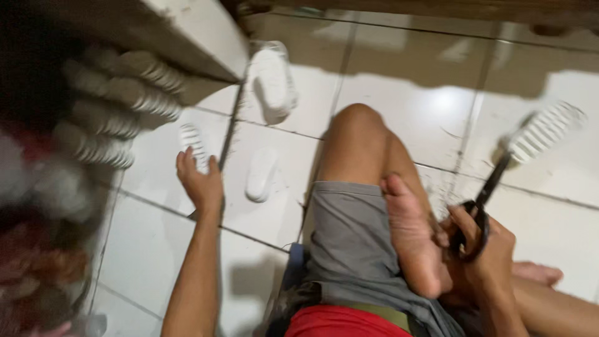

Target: The person sits on the workshop floor and uses scissors to trim excess flash off white foam shoe soles, rotating each sole to cut along its edges, then sets the finished sole aside and picks up the next one from the pile.

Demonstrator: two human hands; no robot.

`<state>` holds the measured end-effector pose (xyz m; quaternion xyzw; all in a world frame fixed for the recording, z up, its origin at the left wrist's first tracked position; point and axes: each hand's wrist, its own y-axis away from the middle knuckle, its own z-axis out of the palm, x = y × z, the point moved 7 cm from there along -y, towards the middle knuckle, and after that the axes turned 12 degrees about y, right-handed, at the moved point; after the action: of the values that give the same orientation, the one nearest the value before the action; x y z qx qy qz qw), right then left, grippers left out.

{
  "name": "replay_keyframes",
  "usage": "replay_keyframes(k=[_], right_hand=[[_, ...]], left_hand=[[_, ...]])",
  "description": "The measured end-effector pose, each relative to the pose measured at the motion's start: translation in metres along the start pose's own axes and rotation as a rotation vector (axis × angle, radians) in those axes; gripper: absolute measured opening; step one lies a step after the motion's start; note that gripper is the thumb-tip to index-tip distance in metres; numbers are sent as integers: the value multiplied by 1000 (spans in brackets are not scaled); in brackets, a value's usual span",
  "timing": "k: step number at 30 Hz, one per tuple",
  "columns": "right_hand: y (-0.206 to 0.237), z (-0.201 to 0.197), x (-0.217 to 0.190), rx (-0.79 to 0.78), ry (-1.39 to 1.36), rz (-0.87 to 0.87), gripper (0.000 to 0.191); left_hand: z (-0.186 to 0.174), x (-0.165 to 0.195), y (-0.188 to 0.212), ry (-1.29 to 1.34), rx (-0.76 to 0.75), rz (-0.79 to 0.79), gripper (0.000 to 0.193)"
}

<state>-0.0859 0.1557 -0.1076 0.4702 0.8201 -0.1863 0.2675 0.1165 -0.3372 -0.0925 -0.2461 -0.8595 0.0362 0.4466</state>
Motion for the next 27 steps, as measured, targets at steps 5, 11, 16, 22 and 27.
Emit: replay_keyframes(k=[5, 11, 16, 22, 27], right_hand=[[9, 13, 9, -76, -279, 329, 29], [20, 12, 7, -107, -365, 262, 31], [36, 24, 41, -30, -703, 847, 23], [39, 24, 45, -36, -694, 810, 21], [45, 31, 36, -152, -548, 666, 25]], left_hand=[[-13, -21, 8, -296, -99, -95, 51], [-20, -24, -1, -255, -92, -128, 55], [-13, -5, -28, -219, -124, -125, 75], [8, 2, -51, -327, -111, -282, 73], [95, 62, -6, 960, -350, -326, 35]])
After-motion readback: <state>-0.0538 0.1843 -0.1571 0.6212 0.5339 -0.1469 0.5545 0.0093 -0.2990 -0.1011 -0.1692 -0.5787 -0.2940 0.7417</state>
